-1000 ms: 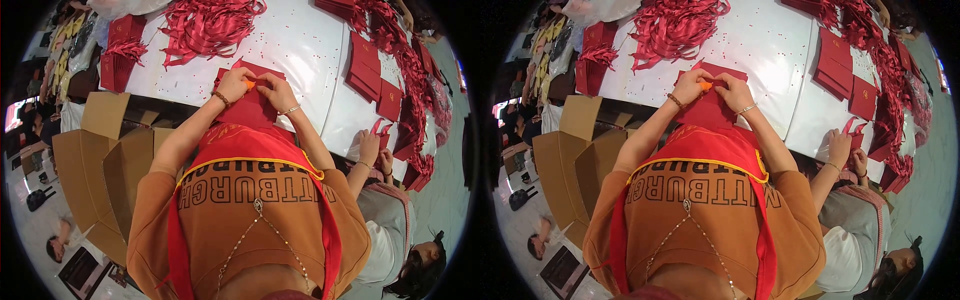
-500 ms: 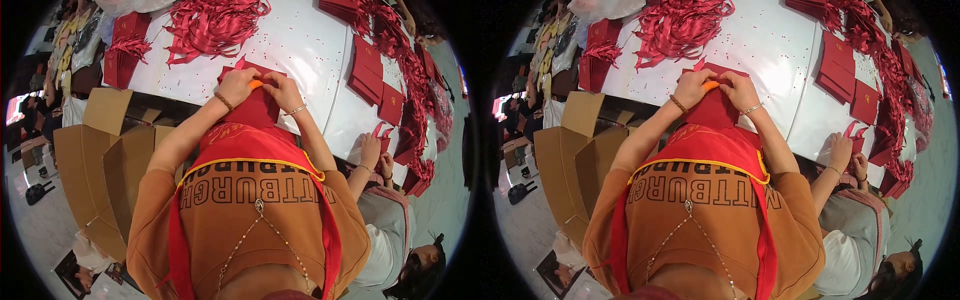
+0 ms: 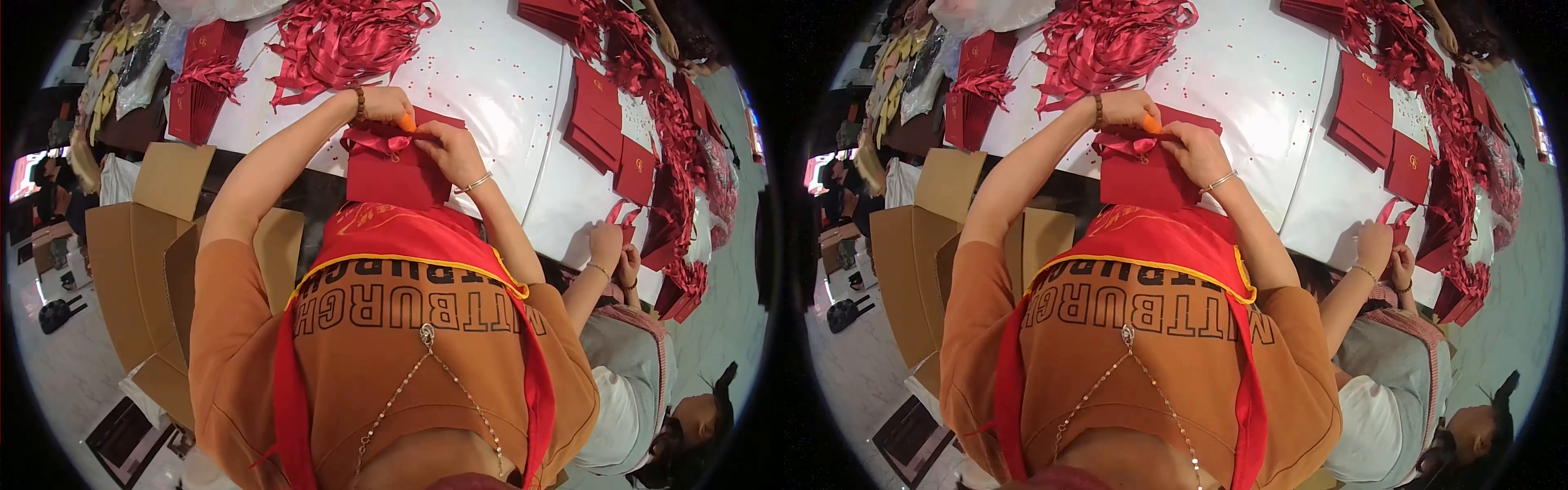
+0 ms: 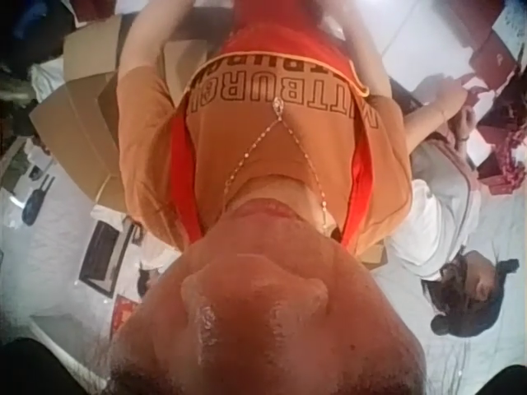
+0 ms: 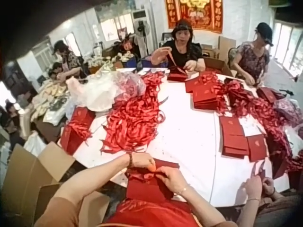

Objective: Tying red ribbons into bows on red gift bags at a packaging station.

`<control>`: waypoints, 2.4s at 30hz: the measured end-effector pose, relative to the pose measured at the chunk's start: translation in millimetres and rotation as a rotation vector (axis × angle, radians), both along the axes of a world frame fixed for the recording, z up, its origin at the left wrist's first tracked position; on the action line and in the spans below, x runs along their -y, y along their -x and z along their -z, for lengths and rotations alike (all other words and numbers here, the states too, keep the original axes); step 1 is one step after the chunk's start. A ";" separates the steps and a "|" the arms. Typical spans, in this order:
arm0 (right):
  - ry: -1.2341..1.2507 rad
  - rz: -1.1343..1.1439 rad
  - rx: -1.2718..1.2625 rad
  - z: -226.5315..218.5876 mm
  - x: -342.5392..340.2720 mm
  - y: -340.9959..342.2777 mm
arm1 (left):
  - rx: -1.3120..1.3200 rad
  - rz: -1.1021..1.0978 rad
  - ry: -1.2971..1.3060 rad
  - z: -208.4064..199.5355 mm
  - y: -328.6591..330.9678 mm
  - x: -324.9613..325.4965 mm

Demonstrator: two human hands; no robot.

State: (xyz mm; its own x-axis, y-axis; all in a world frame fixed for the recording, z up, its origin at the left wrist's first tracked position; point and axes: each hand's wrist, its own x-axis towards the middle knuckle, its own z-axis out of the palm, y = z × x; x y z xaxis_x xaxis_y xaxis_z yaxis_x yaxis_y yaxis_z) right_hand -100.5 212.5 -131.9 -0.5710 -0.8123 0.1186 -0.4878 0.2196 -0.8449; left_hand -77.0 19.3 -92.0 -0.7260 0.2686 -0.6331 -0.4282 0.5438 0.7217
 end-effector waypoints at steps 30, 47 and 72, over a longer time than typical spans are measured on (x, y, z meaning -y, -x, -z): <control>0.087 -0.028 0.469 -6.7 -13.2 4.7 | -0.420 -0.721 -0.320 -4.5 26.8 27.5; 0.594 0.390 0.778 -7.6 -35.7 39.3 | -0.187 -0.845 -0.755 24.2 -49.0 -57.4; -0.165 0.241 -0.338 9.3 -6.1 16.5 | -1.200 -0.267 0.940 80.8 -45.0 33.4</control>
